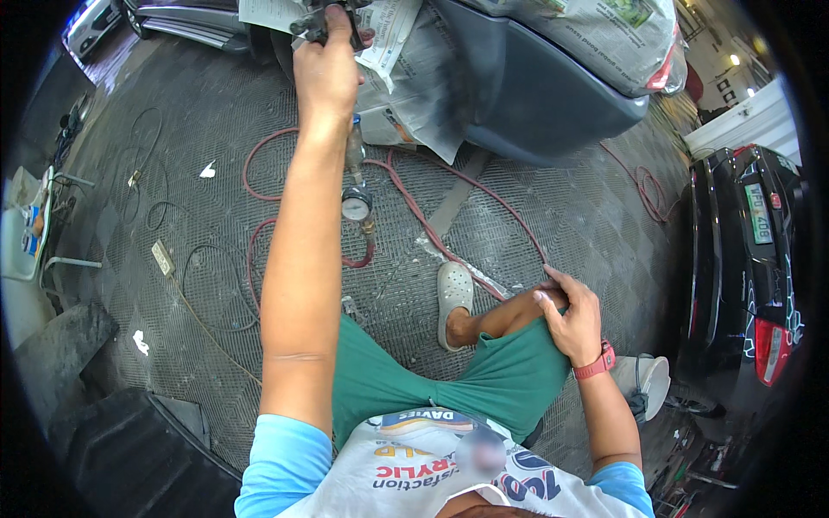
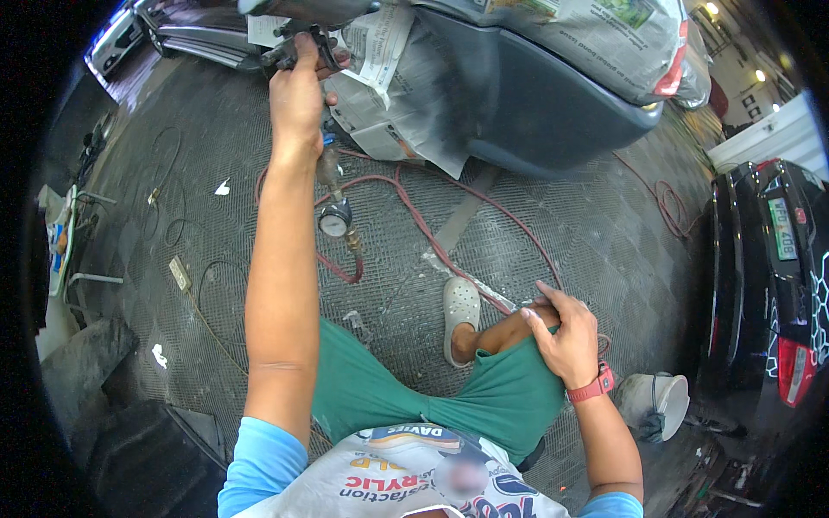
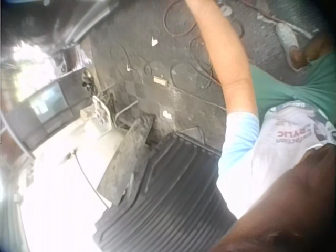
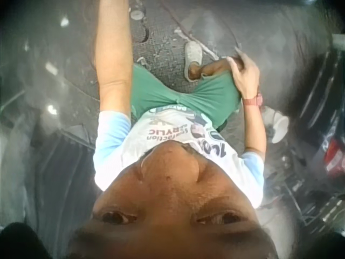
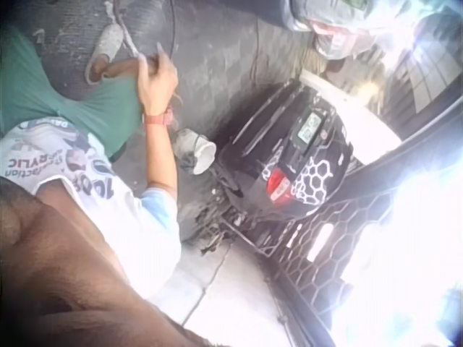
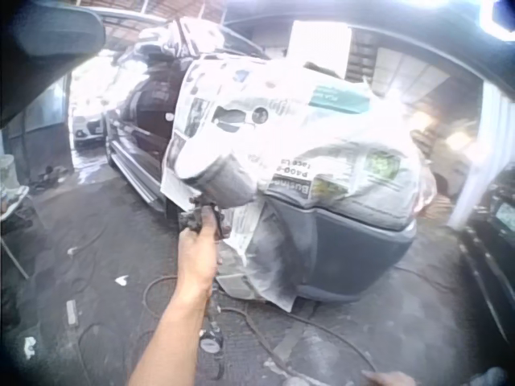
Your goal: The person uses a spray gun connected to a hose to apply paint to a car bumper. The bumper is positioned on a stand and partially covered with newspaper. The person moves the spray gun back and forth across the surface to ensure even coverage.
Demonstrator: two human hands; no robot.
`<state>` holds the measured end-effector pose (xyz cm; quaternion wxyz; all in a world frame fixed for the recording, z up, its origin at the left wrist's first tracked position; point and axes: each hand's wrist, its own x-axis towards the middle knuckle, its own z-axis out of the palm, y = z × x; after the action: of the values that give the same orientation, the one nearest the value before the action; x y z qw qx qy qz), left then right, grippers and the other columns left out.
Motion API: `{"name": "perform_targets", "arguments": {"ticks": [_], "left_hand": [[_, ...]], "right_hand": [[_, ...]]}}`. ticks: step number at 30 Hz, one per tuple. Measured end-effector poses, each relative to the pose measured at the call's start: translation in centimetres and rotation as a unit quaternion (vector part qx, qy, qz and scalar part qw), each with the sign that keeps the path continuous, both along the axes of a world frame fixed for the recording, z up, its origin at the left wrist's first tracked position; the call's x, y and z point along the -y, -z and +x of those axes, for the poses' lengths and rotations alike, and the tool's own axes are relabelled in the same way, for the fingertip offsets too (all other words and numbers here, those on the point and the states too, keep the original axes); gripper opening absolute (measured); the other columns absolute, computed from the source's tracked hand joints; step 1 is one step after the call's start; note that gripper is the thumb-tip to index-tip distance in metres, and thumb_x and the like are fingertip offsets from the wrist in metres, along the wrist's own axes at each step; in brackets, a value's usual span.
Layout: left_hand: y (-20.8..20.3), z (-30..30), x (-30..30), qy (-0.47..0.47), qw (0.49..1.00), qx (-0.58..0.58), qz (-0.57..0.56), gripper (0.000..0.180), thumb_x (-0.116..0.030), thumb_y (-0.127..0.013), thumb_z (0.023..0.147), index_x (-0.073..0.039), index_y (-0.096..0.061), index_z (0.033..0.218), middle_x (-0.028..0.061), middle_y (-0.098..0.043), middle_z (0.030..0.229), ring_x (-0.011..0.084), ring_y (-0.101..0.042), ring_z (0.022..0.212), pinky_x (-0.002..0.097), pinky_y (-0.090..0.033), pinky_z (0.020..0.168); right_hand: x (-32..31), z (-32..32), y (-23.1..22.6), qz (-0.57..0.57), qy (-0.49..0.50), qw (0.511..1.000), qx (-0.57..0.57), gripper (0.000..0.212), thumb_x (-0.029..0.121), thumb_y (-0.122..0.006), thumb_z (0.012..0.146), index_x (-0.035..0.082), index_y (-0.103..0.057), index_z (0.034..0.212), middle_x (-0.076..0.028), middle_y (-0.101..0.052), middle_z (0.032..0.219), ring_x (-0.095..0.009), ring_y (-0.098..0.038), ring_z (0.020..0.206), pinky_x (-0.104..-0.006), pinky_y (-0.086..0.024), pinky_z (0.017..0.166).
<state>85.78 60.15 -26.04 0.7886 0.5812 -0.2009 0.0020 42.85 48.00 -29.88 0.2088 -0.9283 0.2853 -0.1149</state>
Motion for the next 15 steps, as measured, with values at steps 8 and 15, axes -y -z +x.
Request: {"name": "perform_targets", "arguments": {"ticks": [8, 15], "left_hand": [[-0.2, -8.0, 4.5, 0.020, 0.987, 0.040, 0.155, 0.064, -0.054, -0.054, 0.108, 0.005, -0.076, 0.094, 0.0135, -0.075, 0.084, 0.0201, -0.068, 0.083, 0.0384, -0.052, 0.080], [0.2, -10.7, 3.8, 0.059, 0.974, 0.032, 0.217, 0.067, -0.057, -0.054, 0.107, 0.006, -0.077, 0.100, 0.0213, -0.077, 0.086, 0.0308, -0.075, 0.088, 0.0421, -0.054, 0.084]], "right_hand": [[-0.2, 0.0, 0.0, -0.005, 0.009, 1.000, -0.001, 0.049, 0.028, -0.080, 0.087, 0.002, -0.072, 0.128, -0.015, -0.078, 0.103, -0.035, -0.073, 0.099, -0.0442, -0.055, 0.094], [-0.2, -0.1, -0.1, -0.012, 0.007, 1.000, -0.002, 0.049, 0.030, -0.079, 0.088, 0.003, -0.072, 0.128, -0.015, -0.077, 0.103, -0.035, -0.073, 0.098, -0.0441, -0.055, 0.093]]}}
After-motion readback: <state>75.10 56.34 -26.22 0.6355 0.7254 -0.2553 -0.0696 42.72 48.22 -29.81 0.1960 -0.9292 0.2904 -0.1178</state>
